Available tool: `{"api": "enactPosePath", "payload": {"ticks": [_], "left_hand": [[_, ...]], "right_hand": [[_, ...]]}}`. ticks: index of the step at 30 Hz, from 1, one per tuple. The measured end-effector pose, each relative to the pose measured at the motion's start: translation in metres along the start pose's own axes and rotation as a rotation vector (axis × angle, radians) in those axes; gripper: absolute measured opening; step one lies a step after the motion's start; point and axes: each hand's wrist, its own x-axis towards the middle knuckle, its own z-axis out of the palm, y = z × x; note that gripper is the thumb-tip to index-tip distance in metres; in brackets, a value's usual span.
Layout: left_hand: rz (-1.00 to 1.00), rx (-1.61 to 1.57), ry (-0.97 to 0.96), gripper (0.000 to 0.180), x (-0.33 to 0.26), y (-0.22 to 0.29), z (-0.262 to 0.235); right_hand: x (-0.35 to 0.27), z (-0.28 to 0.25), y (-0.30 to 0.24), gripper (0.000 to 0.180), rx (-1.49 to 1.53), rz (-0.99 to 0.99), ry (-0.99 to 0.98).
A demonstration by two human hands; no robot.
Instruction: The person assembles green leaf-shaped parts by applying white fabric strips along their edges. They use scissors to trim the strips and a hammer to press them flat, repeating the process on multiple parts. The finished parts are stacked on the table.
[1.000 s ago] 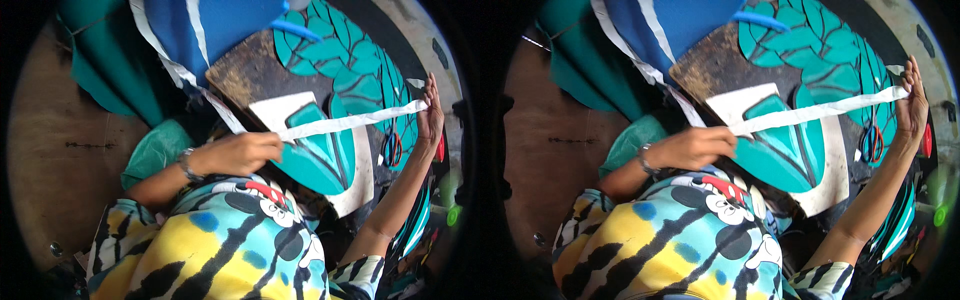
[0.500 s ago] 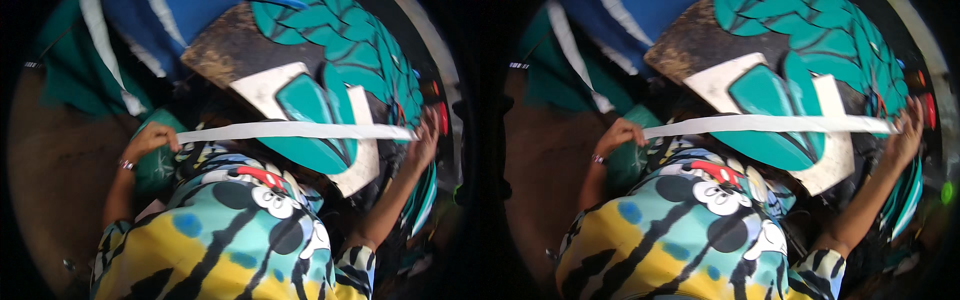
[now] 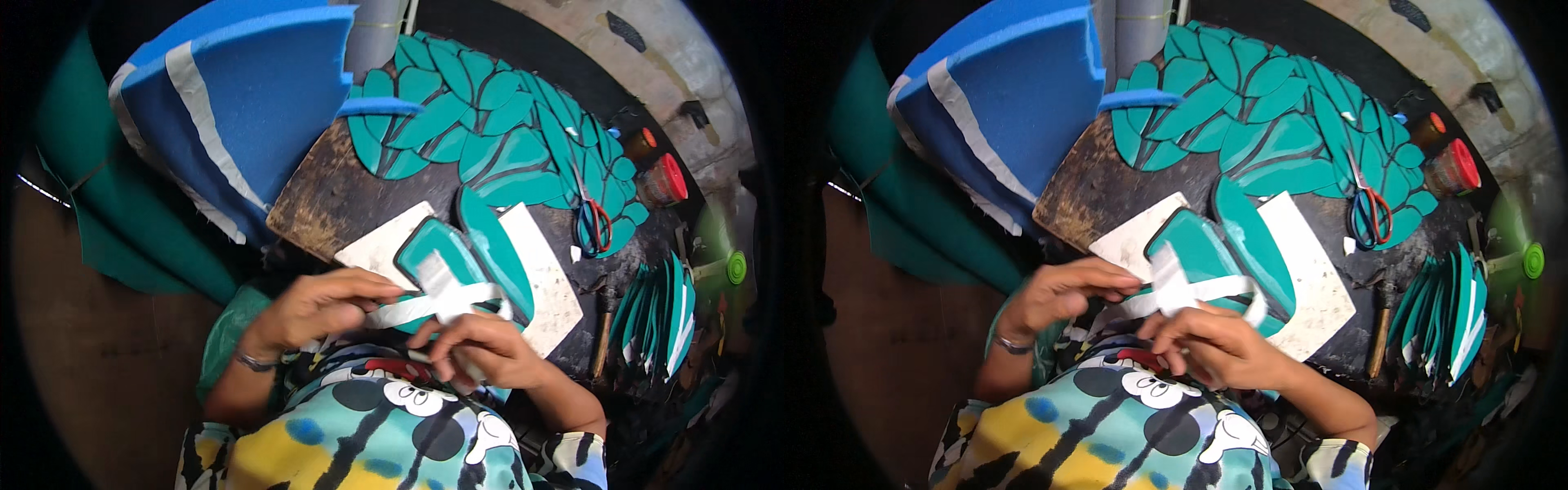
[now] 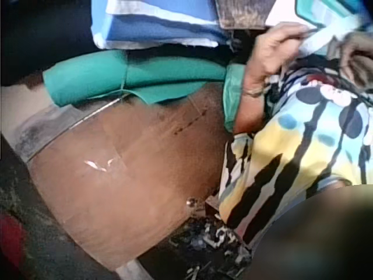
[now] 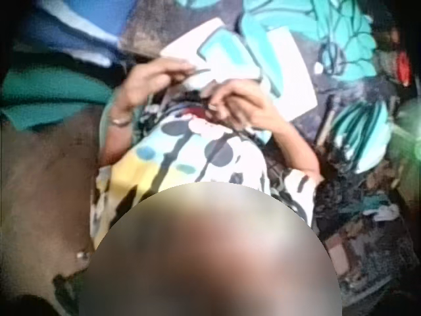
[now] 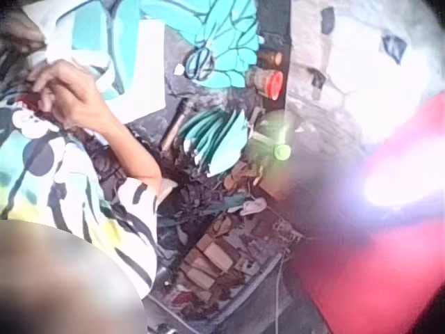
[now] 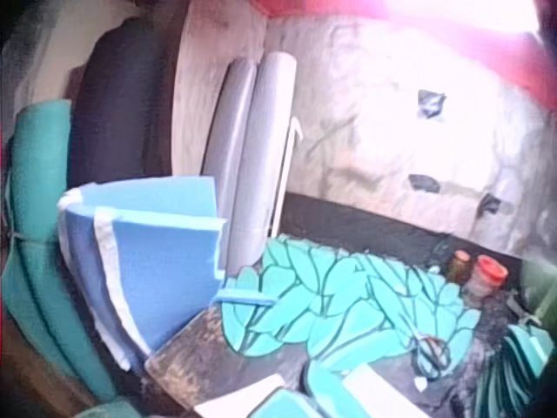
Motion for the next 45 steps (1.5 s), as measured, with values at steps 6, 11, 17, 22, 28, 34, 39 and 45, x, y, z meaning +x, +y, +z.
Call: {"api": "enactPosePath", "payload": {"ticks": [6, 11, 17, 22, 28, 34, 39, 45], "left_hand": [[-0.105, -0.305, 0.096, 0.050, 0.028, -0.008, 0.042], [-0.067, -0.242, 0.351, 0.029, 0.032, -0.011, 0.048], [-0.067, -0.011, 0.579, 0.026, 0.034, -0.004, 0.054], [-0.082, 0.261, 0.511, 0.025, 0.030, 0.006, 0.074], [0.055, 0.096, 0.389, 0.013, 0.043, -0.004, 0.078], [0.329, 0.715, 0.246, 0.023, 0.080, -0.034, 0.059], [0.394, 0.974, 0.172, 0.024, 0.090, -0.050, 0.055], [0.314, 0.911, 0.081, 0.021, 0.087, -0.047, 0.055]], "right_hand": [[0.017, 0.020, 0.020, 0.037, 0.129, -0.118, 0.025], [0.017, 0.026, 0.043, 0.023, 0.328, 0.012, -0.001], [0.019, 0.030, 0.031, 0.036, -0.616, -0.308, 0.384], [0.022, 0.031, 0.020, 0.062, -1.412, -0.398, 0.667], [0.010, 0.012, 0.014, 0.038, -1.102, -0.400, 0.633], [-0.008, -0.045, 0.007, 0.014, -0.031, 0.118, 0.842], [-0.004, -0.064, 0.018, 0.012, -0.059, 0.205, 0.839], [0.005, -0.071, 0.022, 0.007, -0.188, 0.251, 0.913]]}}
